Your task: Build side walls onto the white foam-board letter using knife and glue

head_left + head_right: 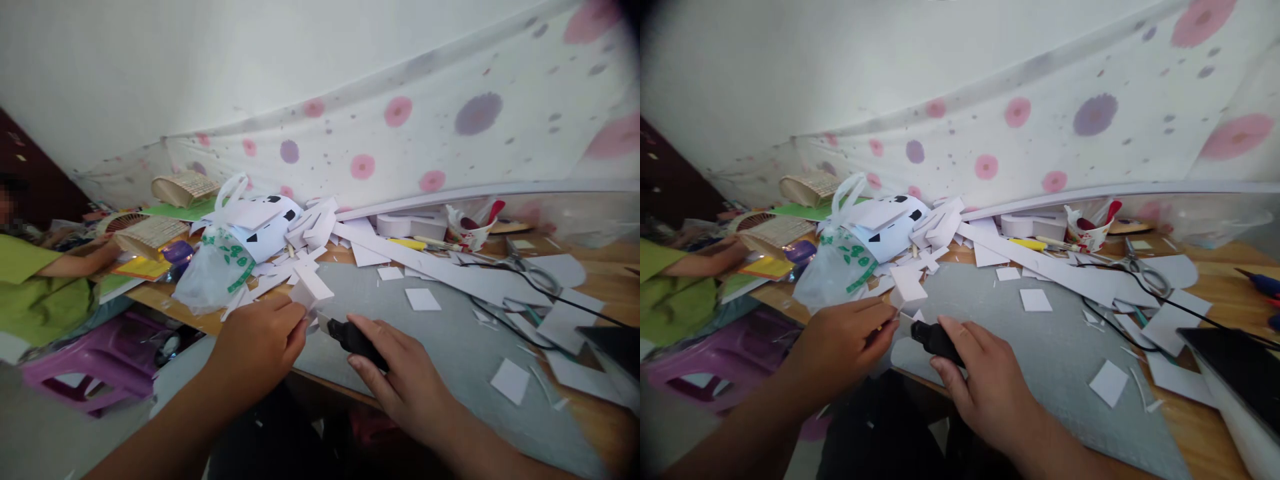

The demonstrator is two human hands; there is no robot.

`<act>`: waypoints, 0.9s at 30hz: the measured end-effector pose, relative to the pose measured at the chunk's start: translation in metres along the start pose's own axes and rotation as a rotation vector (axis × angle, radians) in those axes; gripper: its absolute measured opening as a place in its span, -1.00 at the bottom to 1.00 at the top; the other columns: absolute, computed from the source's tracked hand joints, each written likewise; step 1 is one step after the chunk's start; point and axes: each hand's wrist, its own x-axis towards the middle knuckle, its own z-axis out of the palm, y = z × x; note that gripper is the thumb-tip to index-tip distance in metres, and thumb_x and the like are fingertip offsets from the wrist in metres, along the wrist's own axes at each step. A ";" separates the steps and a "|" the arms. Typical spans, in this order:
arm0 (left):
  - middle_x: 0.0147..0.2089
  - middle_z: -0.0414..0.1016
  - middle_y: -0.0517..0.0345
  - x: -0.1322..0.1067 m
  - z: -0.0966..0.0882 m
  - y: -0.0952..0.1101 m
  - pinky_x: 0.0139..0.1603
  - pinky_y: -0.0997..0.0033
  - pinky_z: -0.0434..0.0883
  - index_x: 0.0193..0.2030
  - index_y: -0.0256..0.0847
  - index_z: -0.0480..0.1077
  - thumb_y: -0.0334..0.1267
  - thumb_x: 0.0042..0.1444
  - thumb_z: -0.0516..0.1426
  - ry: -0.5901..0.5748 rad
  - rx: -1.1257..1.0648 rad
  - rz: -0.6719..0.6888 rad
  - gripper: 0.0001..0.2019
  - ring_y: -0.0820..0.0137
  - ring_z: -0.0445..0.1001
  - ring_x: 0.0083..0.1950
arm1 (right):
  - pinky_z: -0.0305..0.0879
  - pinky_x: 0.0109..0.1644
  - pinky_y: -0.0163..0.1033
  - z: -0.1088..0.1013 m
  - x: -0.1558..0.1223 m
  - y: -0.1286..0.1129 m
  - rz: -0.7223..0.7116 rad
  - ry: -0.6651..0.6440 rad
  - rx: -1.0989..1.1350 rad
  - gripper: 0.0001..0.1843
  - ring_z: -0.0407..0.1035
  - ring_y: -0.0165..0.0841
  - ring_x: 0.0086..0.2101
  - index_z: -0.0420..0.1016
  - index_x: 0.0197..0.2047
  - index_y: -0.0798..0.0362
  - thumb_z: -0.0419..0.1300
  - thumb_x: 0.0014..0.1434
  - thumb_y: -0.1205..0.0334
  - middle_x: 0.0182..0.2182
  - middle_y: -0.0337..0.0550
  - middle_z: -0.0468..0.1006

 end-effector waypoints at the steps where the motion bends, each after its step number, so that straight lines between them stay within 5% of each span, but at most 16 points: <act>1: -0.44 0.43 0.12 -0.001 0.001 0.000 -0.41 0.39 0.15 -0.43 -0.18 0.38 -0.24 0.18 -0.03 0.001 -0.008 0.000 -0.76 0.38 0.37 -0.41 | 0.38 -0.10 -0.02 0.003 -0.002 -0.001 0.020 0.006 0.015 -0.50 0.46 -0.12 -0.17 0.29 0.25 -0.07 0.11 0.25 0.11 -0.10 0.04 0.57; 5: -0.46 0.42 0.14 -0.006 0.002 -0.002 -0.42 0.41 0.14 -0.46 -0.18 0.36 -0.25 0.17 -0.02 0.023 -0.017 0.011 -0.77 0.41 0.34 -0.44 | 0.37 -0.13 -0.09 0.006 -0.005 -0.008 0.126 0.013 0.208 -0.59 0.47 -0.20 -0.23 0.40 0.14 -0.05 0.09 0.27 0.05 -0.18 -0.01 0.59; 9: -0.47 0.41 0.15 -0.012 0.002 -0.003 -0.43 0.40 0.13 -0.48 -0.18 0.34 -0.24 0.18 -0.02 0.025 -0.050 0.032 -0.76 0.42 0.32 -0.46 | 0.35 -0.43 -0.29 0.017 -0.005 -0.024 0.396 -0.144 0.876 -0.57 0.45 -0.38 -0.51 0.48 -0.16 0.06 -0.03 0.31 -0.09 -0.47 -0.14 0.55; 13: -0.47 0.41 0.14 -0.017 0.001 -0.004 -0.42 0.40 0.13 -0.48 -0.19 0.35 -0.23 0.20 -0.03 0.002 -0.105 0.020 -0.73 0.41 0.32 -0.44 | 0.23 -0.63 -0.41 0.034 -0.007 -0.037 0.589 -0.138 1.309 -0.48 0.44 -0.41 -0.63 0.41 -0.05 0.14 0.05 0.23 -0.17 -0.53 -0.12 0.57; 27: -0.47 0.39 0.15 -0.026 0.005 -0.006 -0.40 0.40 0.15 -0.47 -0.21 0.38 -0.22 0.21 -0.02 0.005 -0.169 0.007 -0.72 0.41 0.33 -0.43 | 0.09 -0.71 -0.46 0.040 -0.011 -0.047 0.728 -0.071 1.271 -0.50 0.34 -0.47 -0.74 0.40 -0.09 0.16 0.07 0.22 -0.15 -0.59 -0.15 0.56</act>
